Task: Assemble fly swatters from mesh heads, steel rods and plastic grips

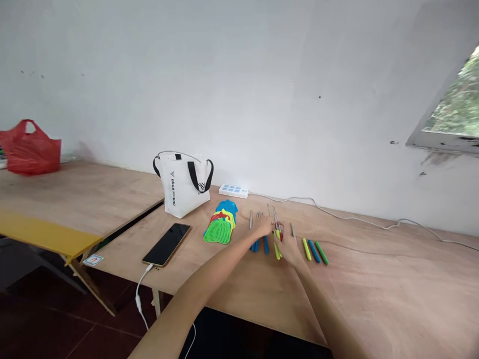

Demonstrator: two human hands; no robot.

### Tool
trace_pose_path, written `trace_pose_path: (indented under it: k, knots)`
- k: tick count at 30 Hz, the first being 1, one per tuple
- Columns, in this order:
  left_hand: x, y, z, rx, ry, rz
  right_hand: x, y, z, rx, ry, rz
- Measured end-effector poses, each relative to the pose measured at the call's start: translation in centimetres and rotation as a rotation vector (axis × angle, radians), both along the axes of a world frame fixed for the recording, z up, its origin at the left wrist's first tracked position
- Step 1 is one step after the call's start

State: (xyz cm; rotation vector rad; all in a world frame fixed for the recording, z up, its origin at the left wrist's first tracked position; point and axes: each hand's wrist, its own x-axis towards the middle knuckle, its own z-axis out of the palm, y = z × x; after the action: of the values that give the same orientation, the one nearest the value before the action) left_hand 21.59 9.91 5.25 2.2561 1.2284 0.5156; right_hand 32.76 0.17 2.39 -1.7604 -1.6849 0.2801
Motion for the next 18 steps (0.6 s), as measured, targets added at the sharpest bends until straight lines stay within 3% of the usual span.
trace_pose_path:
  k: [7,13,18]
  knots:
    - [-2.8,-1.1,0.0,-0.111,-0.263,-0.029,-1.2,-0.4,-0.3,0.146,0.189,0.05]
    - [-3.5,-3.2,-0.6,-0.2,-0.492,-0.071,-2.1,-1.9,-0.5,0.135,0.363,0.083]
    - [-4.2,-4.5,0.1,-0.213,-0.674,-0.118,-3.6,-5.0,-0.3,0.055,0.772,0.29]
